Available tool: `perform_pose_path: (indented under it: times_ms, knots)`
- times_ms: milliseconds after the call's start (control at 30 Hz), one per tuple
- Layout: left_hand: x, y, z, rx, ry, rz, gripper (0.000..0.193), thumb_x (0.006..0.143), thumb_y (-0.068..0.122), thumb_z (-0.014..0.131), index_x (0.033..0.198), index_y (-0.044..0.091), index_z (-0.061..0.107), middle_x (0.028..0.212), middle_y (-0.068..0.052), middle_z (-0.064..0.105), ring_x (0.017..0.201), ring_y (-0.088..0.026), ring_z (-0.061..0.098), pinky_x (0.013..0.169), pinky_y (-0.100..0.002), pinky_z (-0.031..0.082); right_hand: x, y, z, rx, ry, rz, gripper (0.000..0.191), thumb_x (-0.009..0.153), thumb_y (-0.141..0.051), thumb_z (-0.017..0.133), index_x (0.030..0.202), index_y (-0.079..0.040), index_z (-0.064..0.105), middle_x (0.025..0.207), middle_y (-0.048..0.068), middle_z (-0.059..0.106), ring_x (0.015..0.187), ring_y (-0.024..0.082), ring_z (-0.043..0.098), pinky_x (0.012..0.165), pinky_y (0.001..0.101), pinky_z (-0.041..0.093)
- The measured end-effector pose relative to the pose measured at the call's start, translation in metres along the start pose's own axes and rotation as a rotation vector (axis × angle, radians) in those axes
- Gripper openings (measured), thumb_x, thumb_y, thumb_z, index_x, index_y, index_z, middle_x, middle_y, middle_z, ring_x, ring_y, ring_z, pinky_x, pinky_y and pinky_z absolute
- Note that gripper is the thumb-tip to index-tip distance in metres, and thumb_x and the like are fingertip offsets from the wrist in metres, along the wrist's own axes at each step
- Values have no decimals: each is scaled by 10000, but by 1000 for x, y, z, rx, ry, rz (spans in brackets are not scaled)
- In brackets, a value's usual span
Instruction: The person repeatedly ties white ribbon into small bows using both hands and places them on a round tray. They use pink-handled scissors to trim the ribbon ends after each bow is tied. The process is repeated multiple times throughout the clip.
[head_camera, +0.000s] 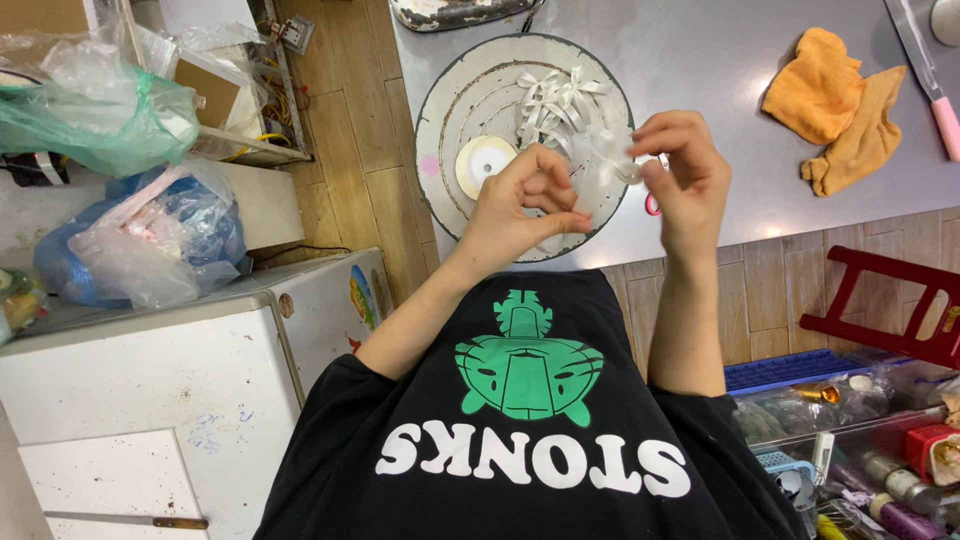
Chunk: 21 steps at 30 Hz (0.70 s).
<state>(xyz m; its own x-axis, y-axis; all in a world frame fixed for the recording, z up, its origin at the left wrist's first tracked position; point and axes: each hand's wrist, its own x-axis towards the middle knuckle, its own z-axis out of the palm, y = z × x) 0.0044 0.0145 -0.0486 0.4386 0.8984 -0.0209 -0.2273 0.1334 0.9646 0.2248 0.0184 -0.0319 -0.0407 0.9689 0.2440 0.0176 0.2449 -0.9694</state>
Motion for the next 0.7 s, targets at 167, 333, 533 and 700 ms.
perform_pose_path:
  times_ms: [167, 333, 533, 700]
  knots:
    - [1, -18, -15, -55, 29, 104, 379, 871, -41, 849, 941, 76, 496, 911, 2, 614, 939, -109, 687, 907, -300, 635, 3, 44, -30, -378, 117, 345, 330, 954, -260, 734, 1182, -30, 671, 1217, 83, 605, 1103, 205, 581, 954, 329, 466]
    - [1, -20, -26, -38, 16, 186, 270, 862, -43, 831, 947, 50, 593, 976, -13, 662, 1013, -142, 715, 942, -298, 575, -25, 82, -29, -1062, 134, 315, 568, 780, -248, 894, 1234, -15, 645, 1262, 176, 550, 1152, 366, 526, 980, 440, 432]
    - [5, -13, -28, 31, -1, 213, 243, 856, -29, 829, 1074, 60, 767, 1052, -46, 734, 965, -131, 674, 911, -290, 550, -40, 82, -25, -1040, 219, 404, 601, 788, -265, 943, 1262, -45, 646, 1287, 167, 489, 1125, 361, 553, 987, 434, 476]
    - [9, -6, -29, 101, -20, 261, 281, 907, -23, 804, 1169, 72, 768, 1081, -43, 739, 979, -121, 678, 955, -276, 541, -38, 69, -30, -1028, 249, 488, 508, 859, -241, 906, 1240, -55, 627, 1261, 149, 542, 1033, 314, 625, 909, 426, 519]
